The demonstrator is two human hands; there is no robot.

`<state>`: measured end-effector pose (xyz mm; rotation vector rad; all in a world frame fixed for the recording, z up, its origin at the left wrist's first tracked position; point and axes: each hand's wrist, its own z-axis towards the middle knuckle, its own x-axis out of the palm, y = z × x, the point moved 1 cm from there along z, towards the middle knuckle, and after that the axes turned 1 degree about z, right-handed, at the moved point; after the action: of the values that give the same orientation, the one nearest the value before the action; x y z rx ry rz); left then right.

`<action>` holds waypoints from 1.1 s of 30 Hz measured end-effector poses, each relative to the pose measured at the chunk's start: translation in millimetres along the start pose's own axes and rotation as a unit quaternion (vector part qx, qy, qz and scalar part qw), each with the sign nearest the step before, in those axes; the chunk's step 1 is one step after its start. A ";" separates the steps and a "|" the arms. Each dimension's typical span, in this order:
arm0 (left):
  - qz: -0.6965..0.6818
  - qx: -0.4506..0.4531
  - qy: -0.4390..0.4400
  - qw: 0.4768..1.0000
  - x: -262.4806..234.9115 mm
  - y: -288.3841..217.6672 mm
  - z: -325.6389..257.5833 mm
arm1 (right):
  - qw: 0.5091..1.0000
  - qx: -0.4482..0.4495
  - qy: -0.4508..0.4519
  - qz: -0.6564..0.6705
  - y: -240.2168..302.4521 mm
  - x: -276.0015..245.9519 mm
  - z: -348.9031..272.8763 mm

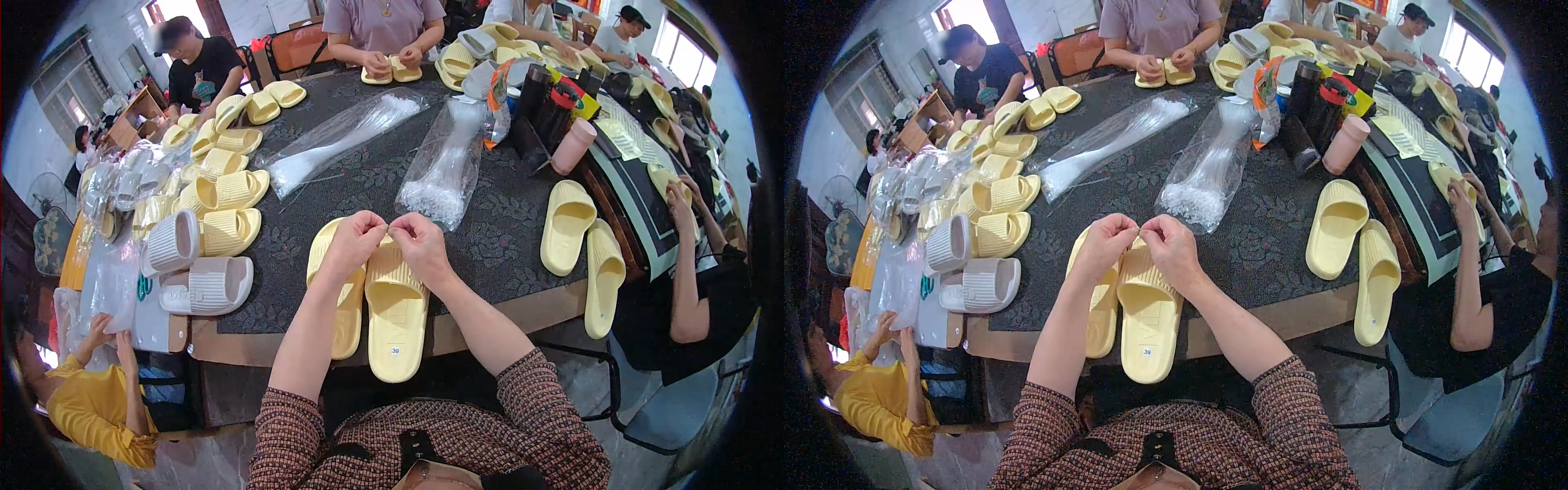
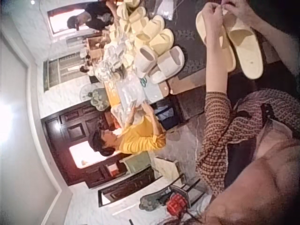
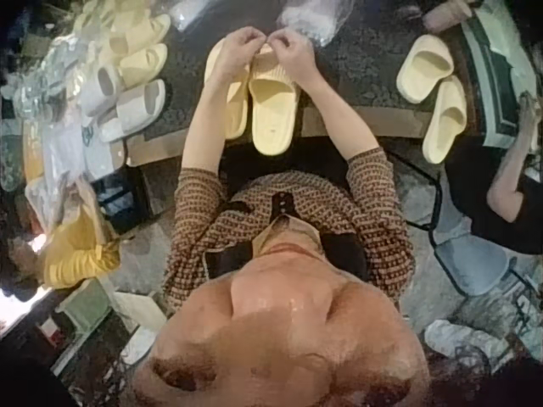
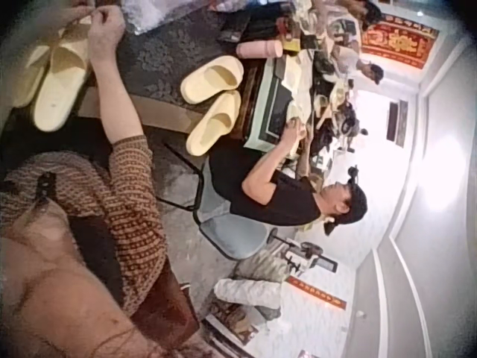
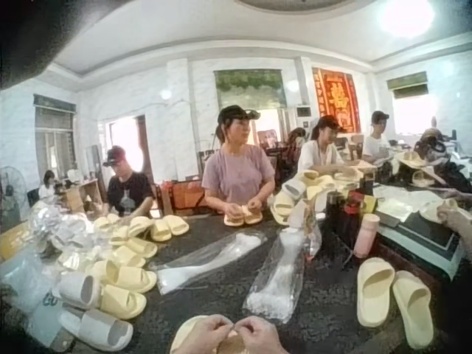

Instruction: The person connects pairs of slippers together by attaching plastic fasteners through them by hand.

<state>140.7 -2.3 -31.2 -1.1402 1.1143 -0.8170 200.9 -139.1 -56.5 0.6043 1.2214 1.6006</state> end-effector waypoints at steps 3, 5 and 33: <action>0.002 -0.005 0.011 1.000 -1.5 0.4 1.1 | 1.000 0.002 0.005 0.019 1.1 -0.1 -0.7; 0.003 -0.009 0.017 1.000 -2.3 -0.4 1.3 | 1.000 0.005 0.009 0.021 2.8 -0.9 -0.6; -0.108 -0.054 -0.004 0.993 -3.8 -11.7 -6.1 | 0.998 0.016 0.034 0.044 -3.4 0.3 1.9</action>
<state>134.2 -3.4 -19.2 -1.3710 1.0500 -0.9280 203.8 -138.0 -59.0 0.6360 1.2870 1.6895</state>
